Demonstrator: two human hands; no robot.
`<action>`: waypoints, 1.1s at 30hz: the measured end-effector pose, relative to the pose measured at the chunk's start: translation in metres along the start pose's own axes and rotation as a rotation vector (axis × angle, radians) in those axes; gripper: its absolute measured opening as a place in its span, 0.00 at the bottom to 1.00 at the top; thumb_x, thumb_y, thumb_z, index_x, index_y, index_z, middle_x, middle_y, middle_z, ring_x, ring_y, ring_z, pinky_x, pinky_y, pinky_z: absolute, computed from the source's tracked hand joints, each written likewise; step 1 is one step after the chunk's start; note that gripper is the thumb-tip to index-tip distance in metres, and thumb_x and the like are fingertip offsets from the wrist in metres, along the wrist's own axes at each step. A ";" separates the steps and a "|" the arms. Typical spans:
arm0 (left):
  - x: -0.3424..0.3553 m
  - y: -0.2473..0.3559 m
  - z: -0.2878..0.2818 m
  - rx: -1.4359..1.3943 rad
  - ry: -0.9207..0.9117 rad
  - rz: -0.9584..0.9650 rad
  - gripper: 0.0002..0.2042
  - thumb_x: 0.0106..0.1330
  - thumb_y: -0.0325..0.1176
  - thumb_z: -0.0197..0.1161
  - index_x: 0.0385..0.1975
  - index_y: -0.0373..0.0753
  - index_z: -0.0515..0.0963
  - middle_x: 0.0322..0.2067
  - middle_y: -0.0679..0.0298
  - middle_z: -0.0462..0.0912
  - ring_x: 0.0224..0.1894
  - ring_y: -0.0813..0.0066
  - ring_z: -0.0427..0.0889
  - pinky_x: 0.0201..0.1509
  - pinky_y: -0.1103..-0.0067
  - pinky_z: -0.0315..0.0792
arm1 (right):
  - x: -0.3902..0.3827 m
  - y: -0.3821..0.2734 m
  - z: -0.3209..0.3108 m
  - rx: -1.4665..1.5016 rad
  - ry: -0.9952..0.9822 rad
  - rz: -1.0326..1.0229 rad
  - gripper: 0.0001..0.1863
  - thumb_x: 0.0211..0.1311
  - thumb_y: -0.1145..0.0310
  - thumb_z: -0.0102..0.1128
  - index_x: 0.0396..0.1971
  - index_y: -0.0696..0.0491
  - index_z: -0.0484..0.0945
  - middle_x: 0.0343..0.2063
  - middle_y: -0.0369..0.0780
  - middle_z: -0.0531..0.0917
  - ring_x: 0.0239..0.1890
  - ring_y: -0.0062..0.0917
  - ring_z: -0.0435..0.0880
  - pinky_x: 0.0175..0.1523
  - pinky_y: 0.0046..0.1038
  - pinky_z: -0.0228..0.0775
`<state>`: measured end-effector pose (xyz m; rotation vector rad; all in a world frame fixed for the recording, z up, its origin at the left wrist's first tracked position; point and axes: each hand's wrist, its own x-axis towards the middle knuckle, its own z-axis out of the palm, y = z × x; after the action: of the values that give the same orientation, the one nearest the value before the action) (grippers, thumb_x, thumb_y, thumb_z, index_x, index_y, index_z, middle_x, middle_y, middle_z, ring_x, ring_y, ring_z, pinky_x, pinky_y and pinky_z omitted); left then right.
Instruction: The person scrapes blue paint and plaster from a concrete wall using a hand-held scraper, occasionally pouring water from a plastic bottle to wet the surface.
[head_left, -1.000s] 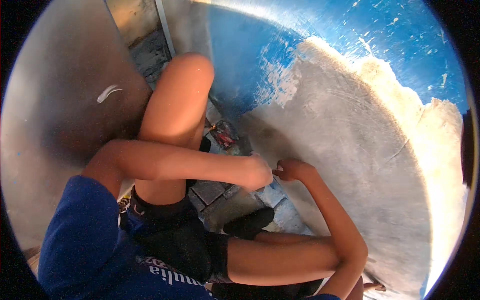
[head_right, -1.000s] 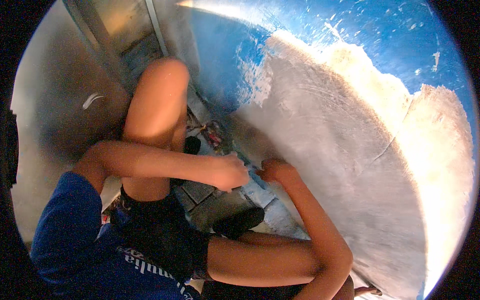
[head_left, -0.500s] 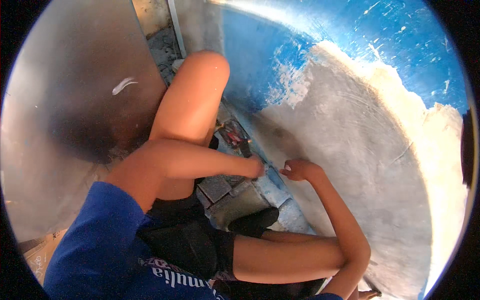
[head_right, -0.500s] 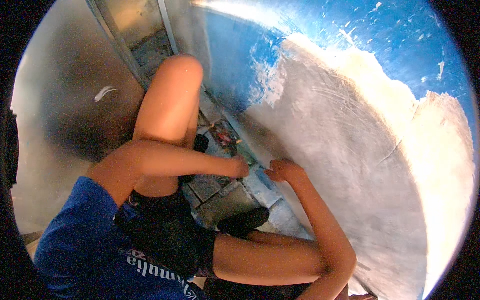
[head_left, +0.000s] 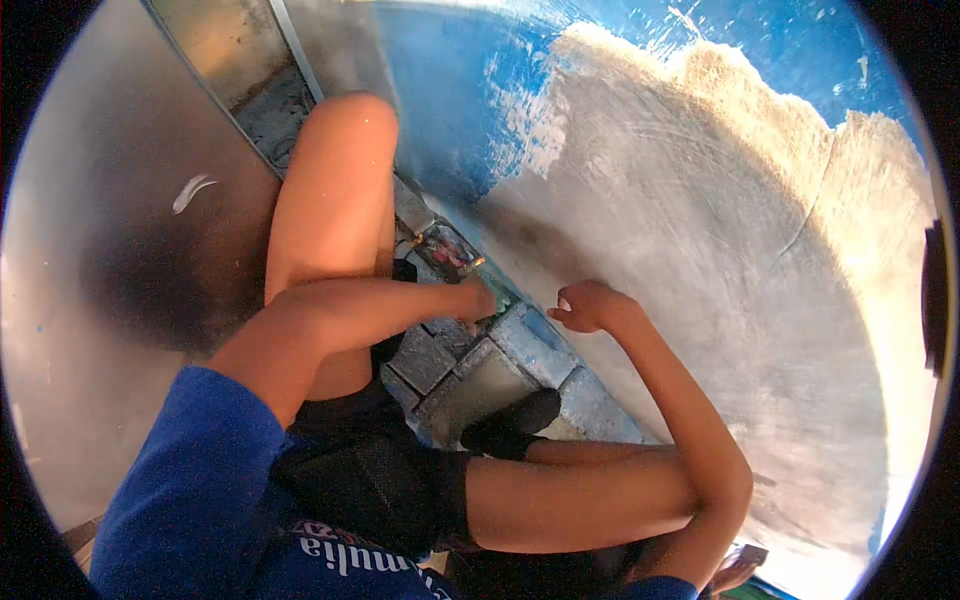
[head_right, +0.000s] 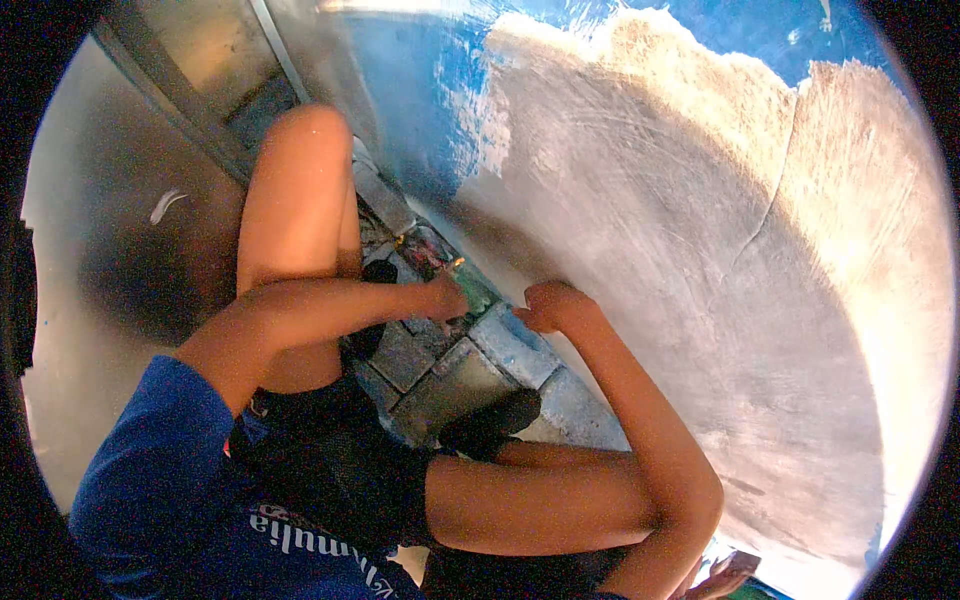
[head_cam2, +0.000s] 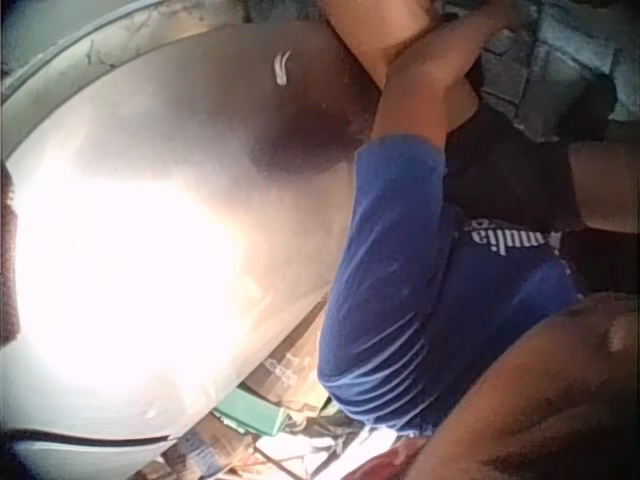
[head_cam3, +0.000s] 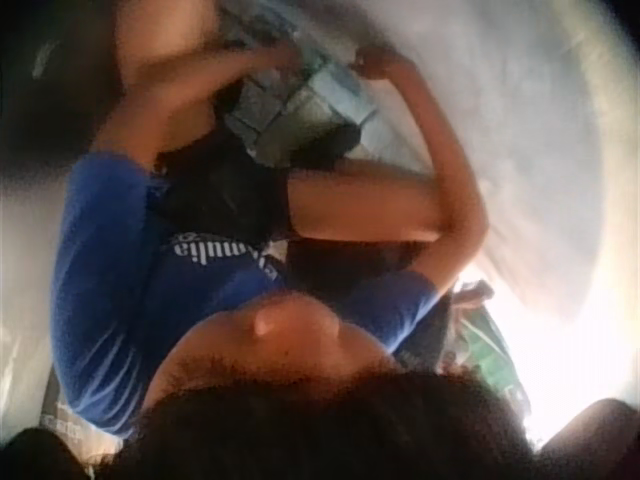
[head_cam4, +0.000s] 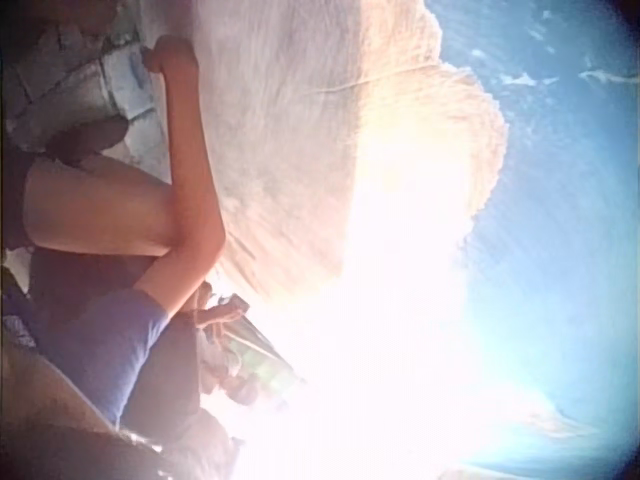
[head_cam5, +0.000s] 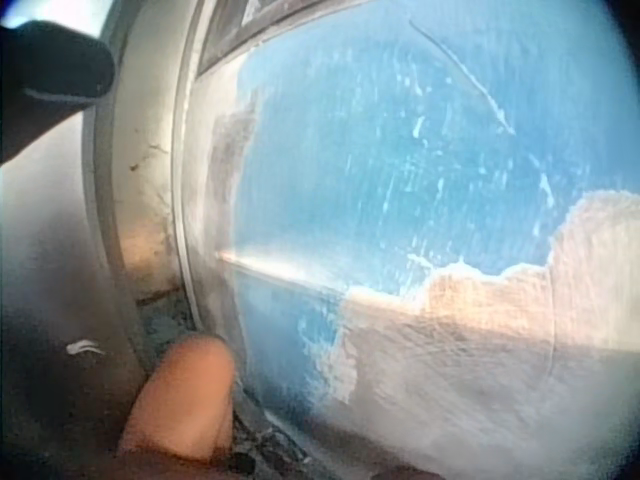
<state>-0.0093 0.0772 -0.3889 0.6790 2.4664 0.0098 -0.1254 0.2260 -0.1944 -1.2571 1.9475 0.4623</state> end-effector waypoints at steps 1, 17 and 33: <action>-0.002 -0.003 0.000 -0.005 0.000 -0.024 0.26 0.47 0.59 0.69 0.39 0.46 0.83 0.40 0.60 0.84 0.45 0.47 0.80 0.54 0.39 0.61 | 0.003 -0.008 -0.007 -0.022 0.004 -0.019 0.26 0.65 0.45 0.48 0.41 0.55 0.80 0.39 0.51 0.82 0.45 0.46 0.80 0.51 0.41 0.70; 0.003 -0.022 0.004 0.007 0.024 -0.154 0.20 0.45 0.44 0.72 0.39 0.43 0.83 0.46 0.60 0.82 0.53 0.55 0.76 0.56 0.53 0.68 | 0.042 -0.019 -0.004 -0.191 -0.114 0.024 0.27 0.65 0.45 0.47 0.32 0.55 0.83 0.38 0.51 0.83 0.44 0.46 0.80 0.50 0.41 0.71; 0.004 -0.007 -0.014 -0.118 0.061 -0.201 0.17 0.59 0.38 0.60 0.47 0.44 0.80 0.51 0.57 0.78 0.53 0.51 0.75 0.42 0.41 0.68 | 0.061 -0.028 -0.015 -0.290 -0.134 -0.043 0.27 0.66 0.45 0.46 0.34 0.56 0.81 0.38 0.51 0.83 0.43 0.47 0.80 0.48 0.43 0.70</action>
<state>-0.0229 0.0747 -0.3810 0.3844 2.5581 0.0994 -0.1205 0.1663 -0.2286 -1.4056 1.7825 0.8092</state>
